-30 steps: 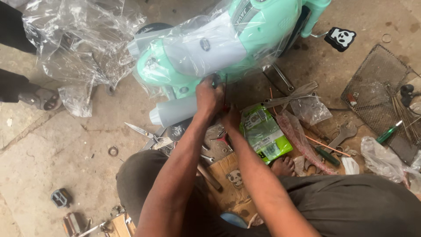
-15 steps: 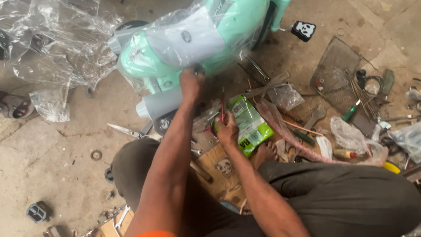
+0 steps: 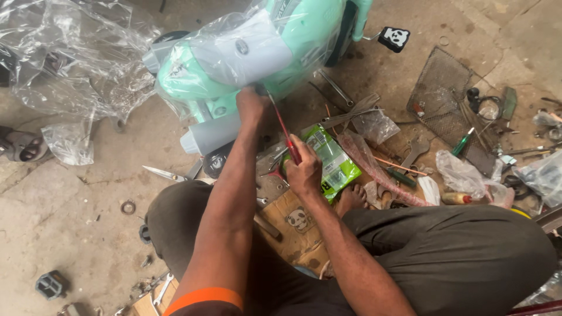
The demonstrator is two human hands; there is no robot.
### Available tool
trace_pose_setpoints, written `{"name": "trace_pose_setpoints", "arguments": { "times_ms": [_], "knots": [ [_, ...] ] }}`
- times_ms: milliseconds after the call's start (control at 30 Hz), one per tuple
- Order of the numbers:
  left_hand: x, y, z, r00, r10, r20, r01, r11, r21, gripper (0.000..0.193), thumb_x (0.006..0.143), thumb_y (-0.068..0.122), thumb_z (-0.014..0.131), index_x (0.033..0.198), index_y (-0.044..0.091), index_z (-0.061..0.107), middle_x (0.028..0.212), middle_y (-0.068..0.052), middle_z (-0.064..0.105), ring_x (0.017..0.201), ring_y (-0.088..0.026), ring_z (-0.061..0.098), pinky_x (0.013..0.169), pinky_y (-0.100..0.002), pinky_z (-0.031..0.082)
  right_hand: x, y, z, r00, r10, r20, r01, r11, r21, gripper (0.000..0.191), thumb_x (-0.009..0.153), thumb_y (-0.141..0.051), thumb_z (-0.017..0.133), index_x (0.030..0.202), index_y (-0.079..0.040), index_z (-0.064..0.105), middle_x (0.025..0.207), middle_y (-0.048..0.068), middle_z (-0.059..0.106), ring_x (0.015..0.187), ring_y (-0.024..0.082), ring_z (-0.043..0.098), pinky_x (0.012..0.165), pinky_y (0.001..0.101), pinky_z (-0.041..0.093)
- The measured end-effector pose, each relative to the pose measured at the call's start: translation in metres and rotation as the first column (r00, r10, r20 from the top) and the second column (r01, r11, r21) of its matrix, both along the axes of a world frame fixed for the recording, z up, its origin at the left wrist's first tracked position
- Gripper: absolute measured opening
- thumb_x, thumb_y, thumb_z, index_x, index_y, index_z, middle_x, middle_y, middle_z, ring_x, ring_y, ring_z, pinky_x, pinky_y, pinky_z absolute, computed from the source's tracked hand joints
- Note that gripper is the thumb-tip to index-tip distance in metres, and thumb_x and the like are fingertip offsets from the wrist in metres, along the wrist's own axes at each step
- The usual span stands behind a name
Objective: The person uses a red screwdriver to tighten screws on the body of a light green toy scooter. They then switch to working on a bicycle frame, using a wrench to tighten a bolt on the frame.
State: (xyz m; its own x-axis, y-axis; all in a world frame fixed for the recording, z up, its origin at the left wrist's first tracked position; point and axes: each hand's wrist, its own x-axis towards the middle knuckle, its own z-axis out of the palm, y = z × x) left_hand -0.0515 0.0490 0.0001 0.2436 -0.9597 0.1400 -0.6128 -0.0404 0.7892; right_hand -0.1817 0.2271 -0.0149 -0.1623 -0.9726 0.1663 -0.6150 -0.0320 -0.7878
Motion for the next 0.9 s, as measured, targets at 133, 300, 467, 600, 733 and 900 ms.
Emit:
{"name": "trace_pose_setpoints", "arguments": {
  "times_ms": [133,300,467,600,733,900],
  "knots": [
    [0.0,-0.001,-0.003,1.0,0.001,-0.017,-0.002,1.0,-0.031,0.019,0.071,0.011,0.072,0.088,0.003,0.077,0.085,-0.024,0.072,0.083,-0.044,0.071,0.077,-0.047,0.056,-0.007,-0.004,0.007,0.999,0.022,-0.035,-0.025,0.997,-0.066,0.06,0.077,0.003,0.065,0.136,-0.006,0.066,0.107,0.016,0.071,0.092,0.03,0.071,0.08,0.0407,0.058],
    [0.002,-0.002,-0.01,0.998,-0.046,-0.042,0.045,0.998,-0.045,0.014,0.073,0.01,0.072,0.085,0.003,0.076,0.083,-0.024,0.072,0.083,-0.043,0.071,0.076,-0.047,0.056,-0.02,-0.021,0.018,0.994,0.05,-0.101,-0.041,0.995,0.093,0.06,0.076,0.003,0.067,0.135,-0.009,0.067,0.091,0.015,0.066,0.074,0.028,0.066,0.067,0.0415,0.053],
    [0.002,-0.001,-0.014,0.999,-0.038,-0.04,0.034,0.996,-0.082,0.015,0.08,0.006,0.066,0.089,0.003,0.077,0.086,-0.025,0.071,0.085,-0.044,0.07,0.076,-0.048,0.054,-0.029,-0.03,0.024,0.991,0.101,-0.083,-0.099,0.995,0.035,0.059,0.076,0.003,0.068,0.134,-0.009,0.068,0.091,0.011,0.065,0.075,0.024,0.065,0.069,0.0384,0.054],
    [0.0,0.001,-0.008,0.998,-0.036,-0.059,0.031,0.996,-0.08,0.017,0.08,0.007,0.063,0.088,0.004,0.077,0.085,-0.025,0.071,0.085,-0.043,0.071,0.076,-0.047,0.055,-0.03,-0.03,0.025,0.983,0.118,-0.139,-0.112,0.993,0.048,0.06,0.076,0.004,0.067,0.134,-0.01,0.07,0.09,0.012,0.066,0.075,0.024,0.065,0.07,0.0393,0.054],
    [0.0,0.003,-0.003,0.998,-0.021,-0.058,0.017,0.998,-0.066,0.014,0.083,0.01,0.067,0.089,0.003,0.076,0.085,-0.026,0.07,0.084,-0.043,0.07,0.076,-0.048,0.054,-0.026,-0.032,0.024,0.977,0.128,-0.171,-0.119,0.991,0.065,0.058,0.082,0.003,0.067,0.138,-0.012,0.066,0.098,0.013,0.068,0.08,0.024,0.068,0.07,0.0381,0.056],
    [0.002,-0.004,-0.021,0.998,-0.042,-0.049,0.038,0.997,-0.068,0.015,0.074,0.01,0.066,0.082,0.003,0.076,0.081,-0.024,0.072,0.08,-0.042,0.072,0.075,-0.046,0.055,-0.024,-0.035,0.02,0.984,0.151,-0.093,-0.136,0.979,0.15,0.064,0.08,0.002,0.068,0.143,-0.009,0.06,0.103,0.014,0.068,0.082,0.025,0.07,0.074,0.0385,0.058]
  ]
}}
